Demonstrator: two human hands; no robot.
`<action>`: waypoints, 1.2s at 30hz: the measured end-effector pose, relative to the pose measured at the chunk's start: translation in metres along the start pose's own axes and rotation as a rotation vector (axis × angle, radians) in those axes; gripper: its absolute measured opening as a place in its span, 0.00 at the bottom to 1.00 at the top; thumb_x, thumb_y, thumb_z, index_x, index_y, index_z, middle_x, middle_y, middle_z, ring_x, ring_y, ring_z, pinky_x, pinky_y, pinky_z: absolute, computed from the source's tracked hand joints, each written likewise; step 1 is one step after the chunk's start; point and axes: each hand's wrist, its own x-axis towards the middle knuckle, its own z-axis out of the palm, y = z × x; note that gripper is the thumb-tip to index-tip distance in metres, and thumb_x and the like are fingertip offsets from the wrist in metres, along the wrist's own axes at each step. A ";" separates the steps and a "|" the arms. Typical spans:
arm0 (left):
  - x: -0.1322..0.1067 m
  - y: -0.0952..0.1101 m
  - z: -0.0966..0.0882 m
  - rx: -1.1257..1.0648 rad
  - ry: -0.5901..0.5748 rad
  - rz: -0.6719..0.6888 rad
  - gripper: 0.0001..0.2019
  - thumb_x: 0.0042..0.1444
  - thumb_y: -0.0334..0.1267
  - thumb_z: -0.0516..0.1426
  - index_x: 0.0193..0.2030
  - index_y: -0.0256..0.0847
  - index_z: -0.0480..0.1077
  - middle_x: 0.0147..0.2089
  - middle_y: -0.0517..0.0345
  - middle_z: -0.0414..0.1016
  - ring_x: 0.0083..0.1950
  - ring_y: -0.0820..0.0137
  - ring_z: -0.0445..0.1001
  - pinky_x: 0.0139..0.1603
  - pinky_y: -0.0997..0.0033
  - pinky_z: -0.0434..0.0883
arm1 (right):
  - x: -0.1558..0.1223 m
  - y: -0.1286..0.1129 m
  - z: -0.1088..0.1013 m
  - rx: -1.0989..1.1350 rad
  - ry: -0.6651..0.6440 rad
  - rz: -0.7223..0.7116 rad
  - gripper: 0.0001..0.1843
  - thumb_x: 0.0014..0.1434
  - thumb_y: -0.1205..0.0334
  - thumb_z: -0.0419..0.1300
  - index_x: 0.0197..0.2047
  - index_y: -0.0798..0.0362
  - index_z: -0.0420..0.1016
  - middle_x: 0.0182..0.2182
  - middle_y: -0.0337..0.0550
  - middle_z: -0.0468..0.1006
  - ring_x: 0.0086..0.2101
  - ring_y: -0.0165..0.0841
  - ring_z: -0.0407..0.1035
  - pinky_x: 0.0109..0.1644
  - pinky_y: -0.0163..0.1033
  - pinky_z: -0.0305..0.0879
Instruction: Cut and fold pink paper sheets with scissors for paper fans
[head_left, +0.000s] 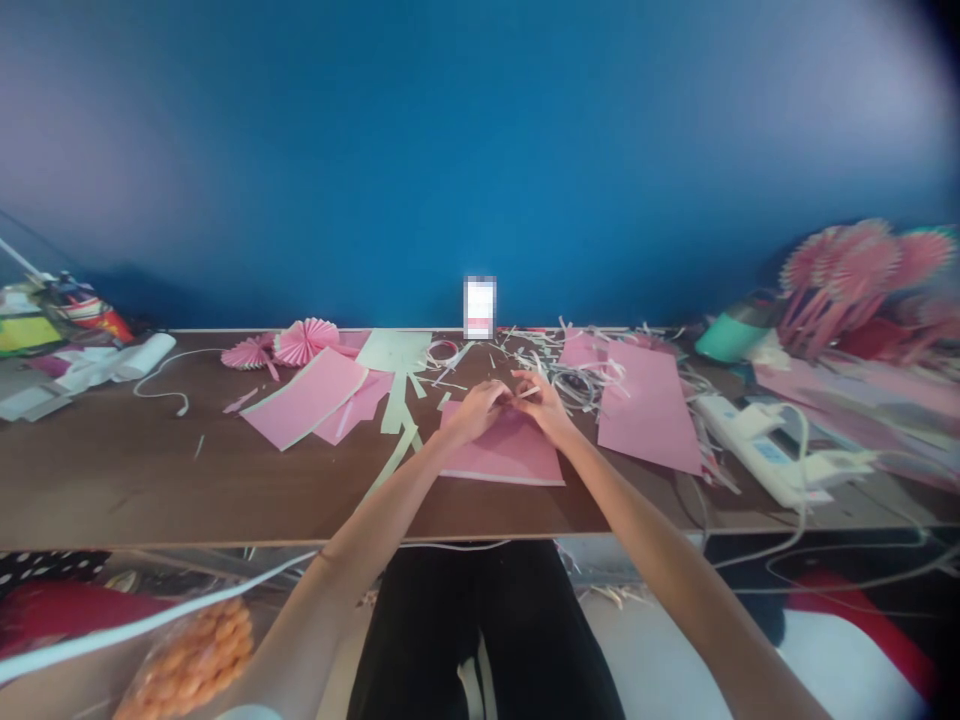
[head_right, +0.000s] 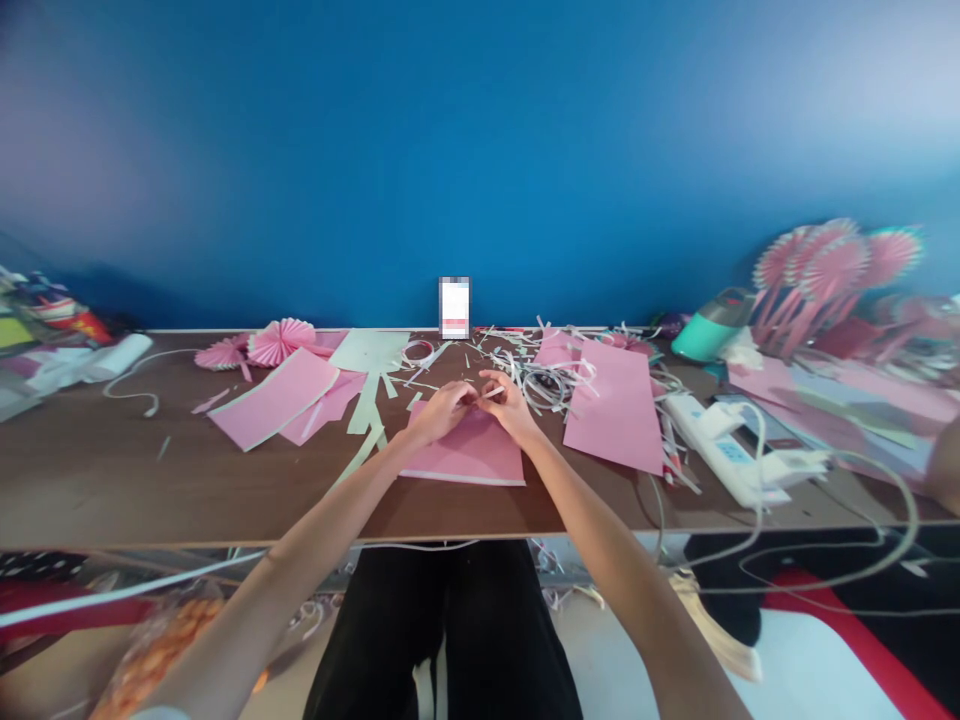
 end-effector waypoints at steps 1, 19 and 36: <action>0.000 0.000 0.000 -0.001 0.002 -0.002 0.07 0.56 0.29 0.51 0.39 0.40 0.68 0.40 0.54 0.72 0.43 0.66 0.68 0.45 0.65 0.66 | 0.000 0.000 0.000 0.006 -0.002 0.003 0.25 0.45 0.60 0.66 0.49 0.44 0.69 0.28 0.34 0.66 0.29 0.30 0.61 0.33 0.36 0.60; 0.000 -0.006 0.000 -0.052 0.002 0.029 0.03 0.55 0.32 0.54 0.37 0.38 0.67 0.36 0.57 0.69 0.36 0.71 0.67 0.38 0.72 0.64 | 0.002 0.002 -0.001 0.008 -0.010 -0.003 0.26 0.45 0.62 0.67 0.49 0.44 0.69 0.29 0.33 0.66 0.28 0.29 0.61 0.33 0.36 0.59; 0.000 -0.009 0.002 -0.069 0.004 0.013 0.05 0.56 0.32 0.54 0.40 0.38 0.69 0.38 0.56 0.70 0.37 0.71 0.68 0.39 0.72 0.65 | 0.003 0.004 -0.007 0.010 0.063 0.027 0.26 0.45 0.62 0.65 0.49 0.45 0.68 0.30 0.34 0.67 0.27 0.28 0.60 0.31 0.35 0.58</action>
